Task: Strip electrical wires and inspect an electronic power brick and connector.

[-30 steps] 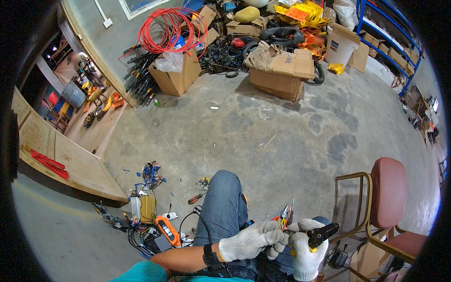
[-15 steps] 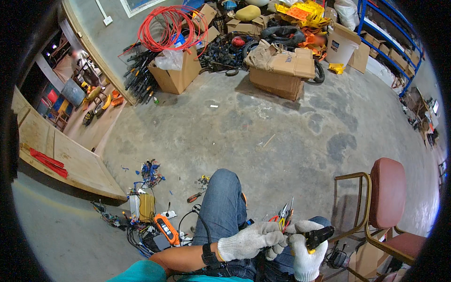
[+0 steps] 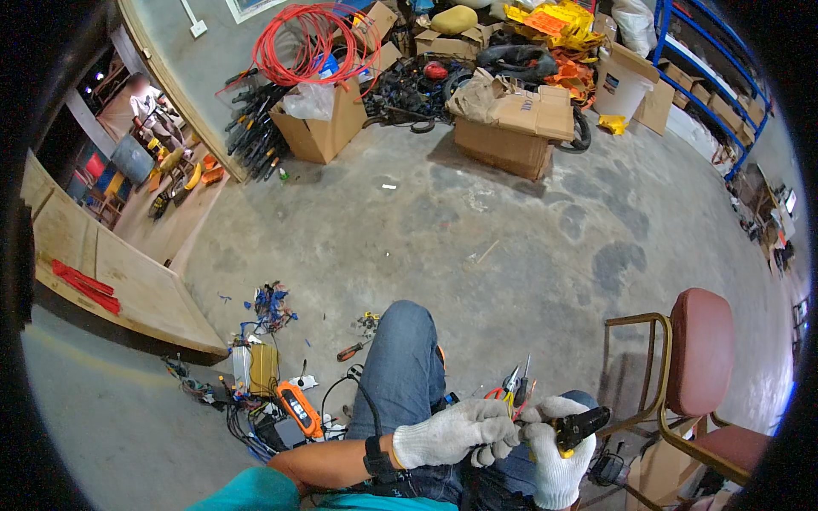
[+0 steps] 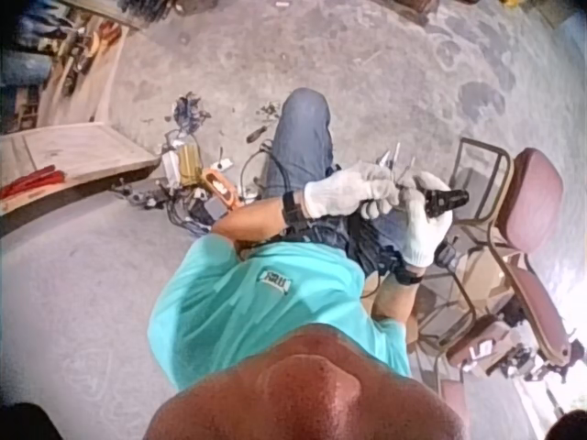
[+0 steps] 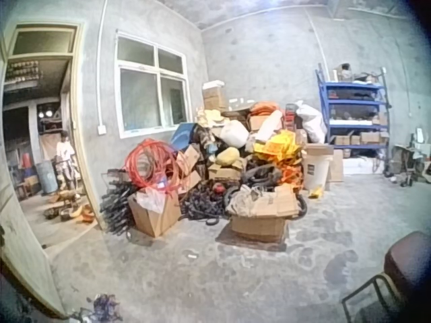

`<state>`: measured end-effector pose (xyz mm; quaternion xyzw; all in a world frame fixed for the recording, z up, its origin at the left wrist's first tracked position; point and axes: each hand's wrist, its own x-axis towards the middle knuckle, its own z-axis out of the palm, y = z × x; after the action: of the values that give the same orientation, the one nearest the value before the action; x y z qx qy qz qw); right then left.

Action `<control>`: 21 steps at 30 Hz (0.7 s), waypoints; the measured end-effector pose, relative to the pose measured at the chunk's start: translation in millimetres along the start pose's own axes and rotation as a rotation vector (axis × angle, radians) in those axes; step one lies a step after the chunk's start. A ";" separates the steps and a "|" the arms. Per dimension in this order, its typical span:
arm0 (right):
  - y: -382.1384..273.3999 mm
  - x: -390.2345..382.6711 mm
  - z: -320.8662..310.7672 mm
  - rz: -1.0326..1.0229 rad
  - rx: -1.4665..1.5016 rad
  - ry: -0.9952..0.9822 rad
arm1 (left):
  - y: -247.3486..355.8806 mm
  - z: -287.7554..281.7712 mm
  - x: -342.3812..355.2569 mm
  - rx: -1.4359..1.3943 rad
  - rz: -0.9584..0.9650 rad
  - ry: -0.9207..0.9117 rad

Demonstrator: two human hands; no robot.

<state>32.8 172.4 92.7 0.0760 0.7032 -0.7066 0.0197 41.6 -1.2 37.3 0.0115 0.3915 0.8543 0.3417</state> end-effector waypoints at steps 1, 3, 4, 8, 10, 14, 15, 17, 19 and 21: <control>-0.4 -0.1 0.8 0.021 0.016 -0.003 | 0.3 0.1 -0.3 -0.012 -0.005 0.020; -5.1 -0.3 2.3 0.015 -0.014 -0.016 | 2.8 1.0 -1.4 -0.032 -0.007 0.052; -7.3 -1.8 2.6 0.004 -0.040 -0.023 | 5.6 1.9 -1.3 -0.036 0.015 0.046; -7.9 -4.9 -1.1 0.011 -0.025 -0.020 | -0.5 3.2 -1.5 -0.059 0.017 0.004; -3.3 -4.4 -8.5 -0.025 0.013 -0.049 | 3.0 8.6 -3.6 -0.091 -0.008 -0.010; 1.4 -4.0 -7.8 -0.039 -0.006 -0.055 | -4.3 6.0 -4.0 -0.013 0.010 0.002; 4.0 -1.6 -12.6 -0.025 -0.038 -0.076 | -4.6 4.6 -4.5 0.021 -0.004 -0.007; 0.5 1.1 -11.7 -0.046 -0.027 -0.083 | 5.4 7.7 -5.4 0.032 0.005 -0.008; 4.1 2.0 -8.3 -0.107 -0.009 -0.018 | 4.3 6.7 -3.4 0.065 0.071 -0.040; 4.8 0.0 -11.0 -0.086 0.027 -0.023 | -2.9 5.9 0.3 0.051 0.104 -0.046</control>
<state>34.4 183.2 87.9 0.0377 0.6961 -0.7169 -0.0036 44.7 4.3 39.4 0.0603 0.4040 0.8602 0.3053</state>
